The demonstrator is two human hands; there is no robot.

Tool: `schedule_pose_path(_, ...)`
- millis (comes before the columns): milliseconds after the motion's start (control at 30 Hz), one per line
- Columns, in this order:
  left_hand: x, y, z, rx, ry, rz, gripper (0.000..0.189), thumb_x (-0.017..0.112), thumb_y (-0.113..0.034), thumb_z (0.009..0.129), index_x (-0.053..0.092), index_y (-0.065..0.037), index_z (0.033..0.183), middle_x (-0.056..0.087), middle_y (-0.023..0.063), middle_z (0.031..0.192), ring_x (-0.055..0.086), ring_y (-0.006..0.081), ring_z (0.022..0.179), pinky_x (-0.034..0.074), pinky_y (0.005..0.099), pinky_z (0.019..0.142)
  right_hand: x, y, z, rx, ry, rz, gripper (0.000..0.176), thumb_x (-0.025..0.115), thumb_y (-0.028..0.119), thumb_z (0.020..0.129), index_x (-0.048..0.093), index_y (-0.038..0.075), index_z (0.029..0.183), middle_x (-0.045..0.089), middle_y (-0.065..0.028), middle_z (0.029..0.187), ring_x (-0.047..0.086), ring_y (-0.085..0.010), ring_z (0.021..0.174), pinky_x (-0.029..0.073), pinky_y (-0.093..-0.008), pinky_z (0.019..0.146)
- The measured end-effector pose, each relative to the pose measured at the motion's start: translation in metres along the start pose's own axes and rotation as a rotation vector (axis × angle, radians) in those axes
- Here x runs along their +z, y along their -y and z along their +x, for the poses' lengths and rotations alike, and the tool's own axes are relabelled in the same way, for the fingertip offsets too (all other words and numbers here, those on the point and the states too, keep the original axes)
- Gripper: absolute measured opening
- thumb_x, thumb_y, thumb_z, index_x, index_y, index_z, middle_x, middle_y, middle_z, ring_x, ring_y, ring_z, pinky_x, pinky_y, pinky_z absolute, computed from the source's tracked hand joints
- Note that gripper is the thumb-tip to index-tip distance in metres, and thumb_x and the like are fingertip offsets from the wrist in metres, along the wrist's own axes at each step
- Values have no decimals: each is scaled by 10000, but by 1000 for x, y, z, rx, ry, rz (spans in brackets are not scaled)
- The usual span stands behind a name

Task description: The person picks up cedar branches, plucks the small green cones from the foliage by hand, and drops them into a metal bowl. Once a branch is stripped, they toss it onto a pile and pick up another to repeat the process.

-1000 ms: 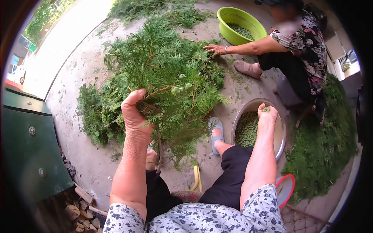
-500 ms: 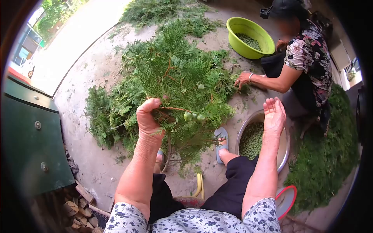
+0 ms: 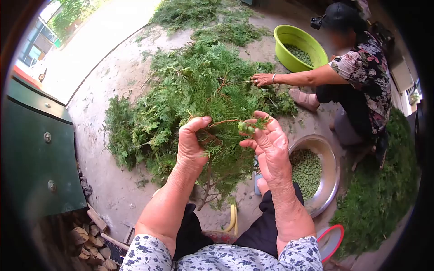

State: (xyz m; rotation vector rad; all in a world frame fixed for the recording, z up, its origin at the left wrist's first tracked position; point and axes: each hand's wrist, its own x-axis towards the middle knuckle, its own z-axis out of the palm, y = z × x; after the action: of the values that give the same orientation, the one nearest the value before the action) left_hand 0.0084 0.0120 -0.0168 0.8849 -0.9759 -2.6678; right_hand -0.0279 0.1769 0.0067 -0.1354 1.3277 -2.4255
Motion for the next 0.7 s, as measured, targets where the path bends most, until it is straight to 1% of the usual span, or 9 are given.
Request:
schedule_pose_path(33,1,1,-1,-19,13,15,113,616,-166,705,591,-103,796,625,47,744,604,201,642,496,354,559,-2,2,1,71,86,73,387,593,147,865,444,-9,1186,588,-85,1005,613,-175,830,527,-292,677)
schedule_pose_path(167,13,3,-10,-49,22,59,127,625,-182,730,592,-88,809,635,54,763,610,190,660,482,333,583,-5,-3,2,24,126,108,409,590,156,863,440,-7,1207,578,-130,1061,619,-254,879,533,-335,685)
schedule_pose_path(267,16,4,-12,-84,48,76,156,619,-116,734,605,-45,872,639,72,822,611,181,739,488,335,684,-5,-7,3,53,80,247,383,588,91,855,455,-7,1200,577,-117,1071,613,-242,889,520,-317,684)
schedule_pose_path(333,13,11,-8,-67,61,65,164,612,-110,754,593,-38,900,643,79,839,610,177,741,486,327,685,-2,-18,1,-50,45,-73,339,600,44,843,494,-22,1158,606,-82,984,610,-167,846,508,-265,673)
schedule_pose_path(533,15,25,-11,31,99,144,196,657,-185,786,574,-41,890,632,62,846,586,138,743,465,288,648,-4,-34,5,-44,-122,-50,204,631,6,814,586,10,1012,625,-36,909,586,-125,810,492,-268,718)
schedule_pose_path(567,12,26,-12,17,125,170,291,674,-228,790,564,-24,966,619,67,930,567,141,834,458,296,721,-4,-34,7,-49,-123,7,194,637,20,810,591,32,998,627,-31,915,587,-138,815,477,-281,720)
schedule_pose_path(600,16,26,-17,16,126,170,291,674,-228,790,564,-24,966,619,67,930,567,141,834,458,296,721,-4,-34,9,-54,-124,64,185,643,35,806,595,54,984,630,-25,921,587,-151,820,462,-295,723)
schedule_pose_path(667,27,25,-27,-26,-33,163,400,678,-242,792,527,-18,1088,592,73,1032,533,152,952,428,308,823,-6,-33,10,-63,-119,43,182,643,31,806,595,61,979,628,-15,908,583,-150,800,460,-290,745)
schedule_pose_path(700,24,26,-24,-45,25,186,469,665,-244,809,480,-23,1180,567,70,1101,495,153,1029,388,315,895,-8,-35,10,-50,-110,54,174,637,32,811,595,62,977,625,-12,919,581,-146,810,458,-287,755)
